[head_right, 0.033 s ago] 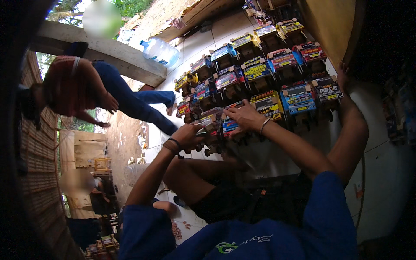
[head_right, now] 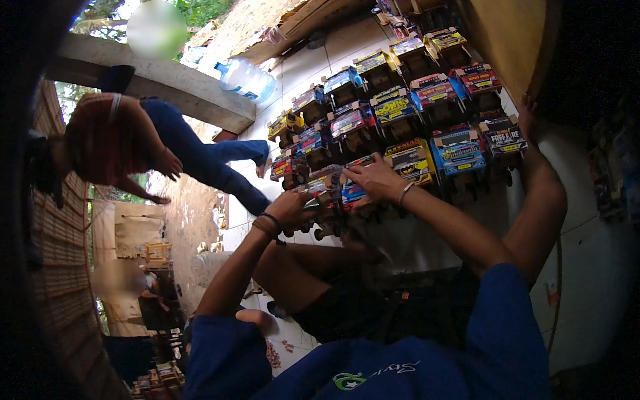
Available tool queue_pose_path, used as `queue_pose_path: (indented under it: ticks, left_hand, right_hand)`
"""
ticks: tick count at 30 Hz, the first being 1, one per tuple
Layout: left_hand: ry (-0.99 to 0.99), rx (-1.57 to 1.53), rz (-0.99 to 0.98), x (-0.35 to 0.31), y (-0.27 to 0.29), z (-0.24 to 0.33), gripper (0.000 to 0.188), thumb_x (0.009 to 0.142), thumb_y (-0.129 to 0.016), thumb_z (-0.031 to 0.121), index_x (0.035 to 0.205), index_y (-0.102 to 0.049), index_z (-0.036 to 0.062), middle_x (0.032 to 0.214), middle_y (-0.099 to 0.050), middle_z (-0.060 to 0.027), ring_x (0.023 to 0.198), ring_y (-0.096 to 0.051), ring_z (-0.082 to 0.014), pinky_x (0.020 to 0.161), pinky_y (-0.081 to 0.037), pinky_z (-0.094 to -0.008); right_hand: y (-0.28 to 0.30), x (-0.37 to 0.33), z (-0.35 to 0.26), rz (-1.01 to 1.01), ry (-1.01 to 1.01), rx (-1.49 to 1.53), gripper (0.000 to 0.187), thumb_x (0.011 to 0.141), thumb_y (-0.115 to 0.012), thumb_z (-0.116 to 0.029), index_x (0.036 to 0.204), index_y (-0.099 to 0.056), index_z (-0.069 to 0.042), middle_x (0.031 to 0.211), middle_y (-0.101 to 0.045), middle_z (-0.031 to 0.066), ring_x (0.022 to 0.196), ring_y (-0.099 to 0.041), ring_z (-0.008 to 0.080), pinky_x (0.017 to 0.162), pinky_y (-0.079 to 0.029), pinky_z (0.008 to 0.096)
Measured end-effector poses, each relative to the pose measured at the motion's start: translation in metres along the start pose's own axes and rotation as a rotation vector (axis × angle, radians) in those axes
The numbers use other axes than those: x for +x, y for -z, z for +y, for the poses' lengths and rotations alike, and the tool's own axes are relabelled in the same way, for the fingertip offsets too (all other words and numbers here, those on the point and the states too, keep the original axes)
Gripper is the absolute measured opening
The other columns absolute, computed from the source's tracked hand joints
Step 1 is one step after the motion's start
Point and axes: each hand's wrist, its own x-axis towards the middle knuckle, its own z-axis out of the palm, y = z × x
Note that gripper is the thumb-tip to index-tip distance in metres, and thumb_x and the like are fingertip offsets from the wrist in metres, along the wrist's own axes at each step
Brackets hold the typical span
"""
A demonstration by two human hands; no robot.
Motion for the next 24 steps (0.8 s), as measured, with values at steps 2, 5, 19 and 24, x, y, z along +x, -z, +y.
queue_pose_path:
  ticks: [2, 5, 19, 24]
  left_hand:
    - [-0.027, 0.059, 0.009, 0.004, -0.008, 0.006, 0.038, 0.083, -0.069, 0.034, 0.103, -0.069, 0.0025, 0.090, -0.069, -0.0249, 0.088, -0.068, -0.0383, 0.079, -0.054, -0.0474]
    - [0.016, 0.081, 0.027, 0.005, -0.013, 0.008, 0.042, 0.084, -0.068, 0.039, 0.101, -0.069, 0.0010, 0.090, -0.067, -0.0274, 0.089, -0.067, -0.0409, 0.080, -0.053, -0.0491]
    - [0.046, 0.066, -0.033, 0.024, -0.007, 0.012, 0.035, 0.084, -0.067, 0.034, 0.102, -0.070, 0.0039, 0.082, -0.067, -0.0260, 0.081, -0.066, -0.0421, 0.073, -0.052, -0.0506]
    - [0.039, 0.055, -0.062, 0.026, -0.004, 0.012, 0.033, 0.083, -0.068, 0.031, 0.101, -0.070, 0.0028, 0.083, -0.067, -0.0260, 0.081, -0.067, -0.0420, 0.073, -0.053, -0.0504]
  right_hand:
    - [-0.003, -0.001, -0.001, 0.010, -0.002, 0.002, 0.106, 0.069, -0.068, -0.076, 0.149, -0.039, -0.012, 0.143, -0.052, 0.0119, 0.118, -0.061, 0.0257, 0.104, -0.028, 0.0554]
    - [-0.005, 0.001, -0.002, 0.019, -0.012, 0.015, 0.103, 0.070, -0.069, -0.075, 0.149, -0.041, -0.016, 0.140, -0.053, 0.0126, 0.117, -0.061, 0.0287, 0.104, -0.028, 0.0563]
    - [-0.003, 0.003, -0.002, -0.014, -0.018, 0.042, 0.098, 0.069, -0.071, -0.072, 0.147, -0.044, -0.018, 0.138, -0.053, 0.0135, 0.117, -0.058, 0.0291, 0.100, -0.030, 0.0542]
    - [-0.004, 0.001, -0.003, 0.025, -0.025, 0.064, 0.097, 0.068, -0.072, -0.071, 0.145, -0.046, -0.018, 0.135, -0.054, 0.0114, 0.116, -0.057, 0.0287, 0.100, -0.031, 0.0537]
